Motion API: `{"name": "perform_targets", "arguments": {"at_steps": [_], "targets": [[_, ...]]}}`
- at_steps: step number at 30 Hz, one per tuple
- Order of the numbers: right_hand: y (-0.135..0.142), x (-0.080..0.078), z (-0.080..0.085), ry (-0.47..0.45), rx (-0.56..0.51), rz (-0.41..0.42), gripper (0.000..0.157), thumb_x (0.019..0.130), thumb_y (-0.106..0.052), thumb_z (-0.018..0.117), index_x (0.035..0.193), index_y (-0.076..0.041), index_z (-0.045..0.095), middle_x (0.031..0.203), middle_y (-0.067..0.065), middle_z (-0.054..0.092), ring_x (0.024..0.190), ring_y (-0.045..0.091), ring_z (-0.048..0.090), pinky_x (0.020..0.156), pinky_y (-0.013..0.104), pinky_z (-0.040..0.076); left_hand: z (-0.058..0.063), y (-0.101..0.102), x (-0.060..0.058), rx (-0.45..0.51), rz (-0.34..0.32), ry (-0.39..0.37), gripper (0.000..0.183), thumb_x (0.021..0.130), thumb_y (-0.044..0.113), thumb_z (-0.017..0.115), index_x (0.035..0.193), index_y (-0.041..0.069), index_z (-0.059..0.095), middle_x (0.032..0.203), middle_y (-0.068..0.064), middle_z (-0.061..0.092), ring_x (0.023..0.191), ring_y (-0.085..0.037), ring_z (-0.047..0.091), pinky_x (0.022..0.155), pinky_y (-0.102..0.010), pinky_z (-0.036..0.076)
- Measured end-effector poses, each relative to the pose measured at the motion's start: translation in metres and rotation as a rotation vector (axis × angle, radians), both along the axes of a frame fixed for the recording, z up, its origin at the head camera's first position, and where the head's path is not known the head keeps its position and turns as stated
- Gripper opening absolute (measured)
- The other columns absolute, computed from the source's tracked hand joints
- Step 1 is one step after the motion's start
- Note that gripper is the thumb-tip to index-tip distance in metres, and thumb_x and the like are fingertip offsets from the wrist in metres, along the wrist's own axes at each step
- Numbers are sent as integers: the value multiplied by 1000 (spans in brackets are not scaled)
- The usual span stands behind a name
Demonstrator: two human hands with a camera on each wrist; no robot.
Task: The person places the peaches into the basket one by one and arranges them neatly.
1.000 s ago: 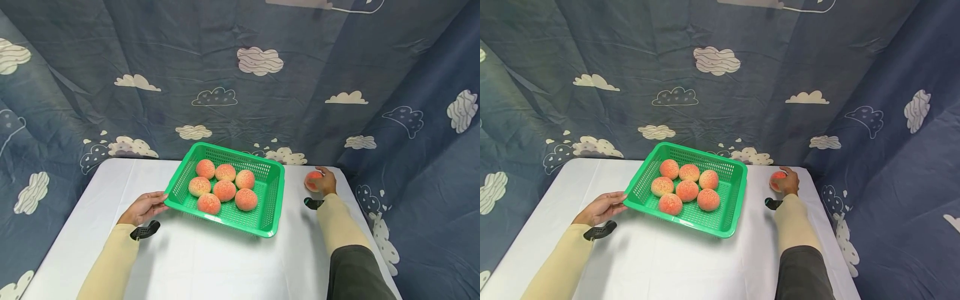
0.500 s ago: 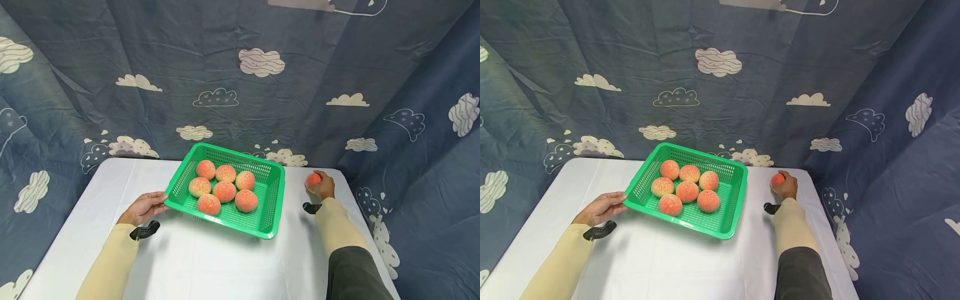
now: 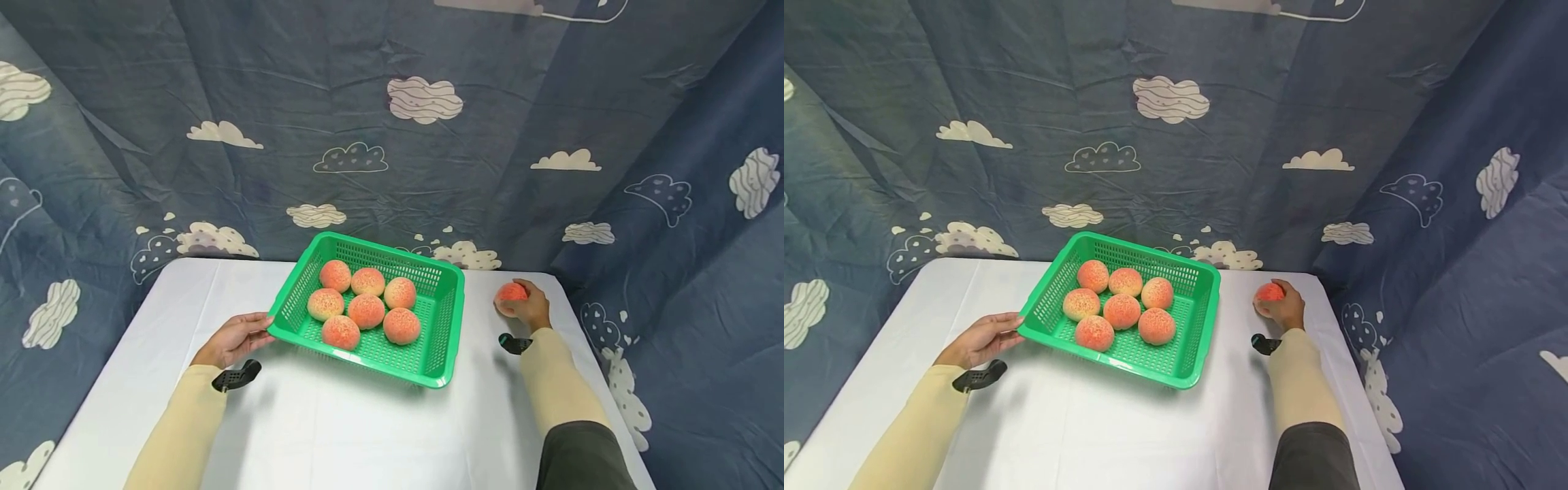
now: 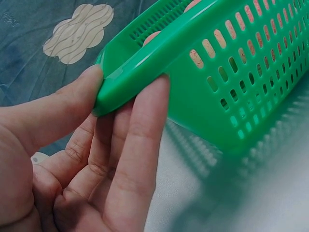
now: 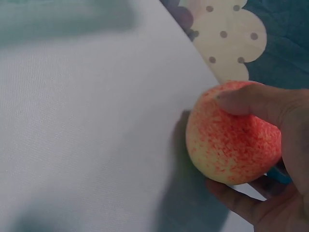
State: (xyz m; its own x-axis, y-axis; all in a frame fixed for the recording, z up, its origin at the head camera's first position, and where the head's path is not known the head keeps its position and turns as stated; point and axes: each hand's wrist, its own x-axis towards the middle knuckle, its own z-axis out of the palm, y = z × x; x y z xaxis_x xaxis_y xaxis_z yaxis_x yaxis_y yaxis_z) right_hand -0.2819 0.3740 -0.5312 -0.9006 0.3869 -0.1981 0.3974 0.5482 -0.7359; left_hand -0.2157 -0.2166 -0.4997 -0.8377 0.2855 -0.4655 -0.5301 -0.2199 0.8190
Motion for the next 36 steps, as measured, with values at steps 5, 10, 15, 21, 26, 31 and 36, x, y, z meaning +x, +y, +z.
{"name": "perform_targets", "arguments": {"at_steps": [5, 10, 15, 21, 26, 31, 36], "targets": [[-1, 4, 4, -26, -45, -4, 76, 81, -9, 74, 148, -13, 38, 151, 19, 35, 135, 39, 35, 111, 54, 36, 0, 0, 1, -16, -1, 3, 8, 99, 7, 54, 106, 5, 59, 89, -2, 66, 82, -11, 66, 89, -28, 56], [-5, 9, 10, -26, -78, 6, 79, 79, -14, 77, 147, -17, 40, 149, 21, 33, 133, 40, 34, 109, 56, 38, 1, 1, 1, -19, 5, -3, 16, 100, 6, 53, 114, 0, 54, 90, -2, 66, 83, -11, 66, 91, -29, 55], [-9, 15, 14, -15, -71, 4, 77, 76, -22, 81, 144, -23, 45, 141, 16, 41, 123, 33, 42, 88, 48, 53, 1, 2, 1, -18, 17, -14, 22, 99, 6, 54, 120, -3, 51, 91, -3, 65, 83, -11, 66, 91, -29, 55], [-15, 30, 30, 38, -80, 54, 74, 78, -24, 78, 144, -20, 44, 140, 18, 43, 120, 35, 43, 88, 44, 50, 1, 2, 2, -22, 10, -15, 14, 99, 6, 54, 112, 2, 55, 91, -3, 65, 83, -12, 66, 94, -31, 54], [-21, 45, 46, 68, -94, 99, 73, 81, -23, 76, 146, -18, 43, 142, 20, 42, 115, 35, 46, 80, 32, 52, 1, 4, 4, -5, 6, -6, 12, 100, 6, 53, 111, 2, 55, 90, -3, 65, 82, -11, 65, 89, -28, 57], [-29, 58, 59, 114, -109, 143, 69, 83, -18, 74, 145, -15, 43, 138, 22, 43, 108, 33, 49, 69, 22, 54, 1, 4, 5, -2, 9, -7, 12, 99, 6, 55, 110, 3, 56, 90, -3, 65, 82, -11, 65, 90, -28, 56], [-35, 71, 69, 154, -159, 189, 68, 85, -17, 73, 145, -13, 42, 135, 23, 43, 103, 30, 49, 68, 20, 57, 0, 3, 4, -17, 9, 9, 14, 99, 7, 54, 112, 3, 55, 90, -2, 64, 82, -11, 65, 90, -28, 56]]}}
